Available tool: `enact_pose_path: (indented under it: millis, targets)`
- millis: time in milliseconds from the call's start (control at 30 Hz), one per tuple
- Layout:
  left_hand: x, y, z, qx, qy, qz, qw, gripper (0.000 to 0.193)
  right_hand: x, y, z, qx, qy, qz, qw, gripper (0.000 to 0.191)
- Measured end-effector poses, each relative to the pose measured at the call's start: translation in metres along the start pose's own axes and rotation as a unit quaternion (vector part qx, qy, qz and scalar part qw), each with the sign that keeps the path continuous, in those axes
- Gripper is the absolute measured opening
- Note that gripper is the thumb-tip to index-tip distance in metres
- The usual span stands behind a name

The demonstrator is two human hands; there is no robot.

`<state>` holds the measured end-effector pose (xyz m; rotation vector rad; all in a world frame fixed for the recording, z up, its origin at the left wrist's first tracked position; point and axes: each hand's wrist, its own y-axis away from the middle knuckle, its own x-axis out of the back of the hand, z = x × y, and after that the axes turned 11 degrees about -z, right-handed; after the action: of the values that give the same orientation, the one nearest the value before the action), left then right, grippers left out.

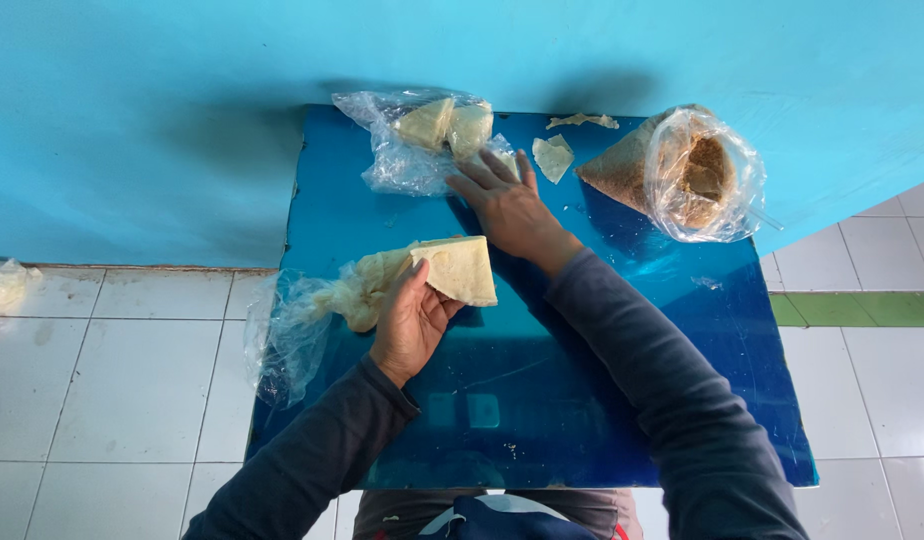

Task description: The person tears pieces from a mass of dough and pinches and folds each piece by hand, then arranges the flattened dough pieces in overlapping diagonal rows on a blue table, building up a long patterned strip of dough pieces.

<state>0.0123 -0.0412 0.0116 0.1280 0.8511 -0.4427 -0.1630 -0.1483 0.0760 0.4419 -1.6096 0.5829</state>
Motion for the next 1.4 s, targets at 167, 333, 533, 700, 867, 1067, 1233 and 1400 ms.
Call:
enact_pose_path:
  millis: [167, 333, 533, 700, 867, 1067, 1233, 1400]
  targets:
    - [0.003, 0.002, -0.001, -0.008, 0.017, 0.009, 1.0, 0.057, 0.006, 0.051, -0.005, -0.055, -0.196, 0.086, 0.975, 0.029]
    - [0.002, 0.0, -0.007, 0.021, 0.015, -0.002, 1.0, 0.054, 0.016, 0.108, -0.026, -0.05, -0.358, 0.091, 0.928, 0.039]
    - [-0.023, 0.009, -0.011, 0.011, -0.432, -0.073, 0.899, 0.052, 0.014, 0.118, -0.016, 0.009, -0.478, -0.02, 0.878, 0.065]
    - [-0.032, 0.012, -0.015, -0.057, -0.52, -0.06, 0.85, 0.061, 0.006, 0.121, -0.002, -0.026, -0.549, -0.119, 0.827, 0.043]
    - [-0.016, 0.006, -0.018, 0.009, -0.395, 0.043, 0.918, 0.05, 0.014, 0.126, -0.005, -0.03, -0.377, 0.092, 0.921, 0.028]
    - [-0.009, 0.005, -0.019, 0.114, 0.011, 0.008, 0.993, 0.057, 0.029, 0.125, -0.021, 0.133, -0.227, 0.088, 0.961, 0.041]
    - [-0.001, -0.002, -0.018, 0.04, -0.021, 0.017, 0.999, 0.044, 0.034, 0.121, -0.024, 0.123, -0.189, 0.033, 0.974, 0.053]
    - [-0.006, -0.001, -0.025, 0.026, -0.058, 0.011, 0.998, 0.038, 0.032, 0.12, -0.027, 0.112, -0.251, 0.049, 0.96, 0.057]
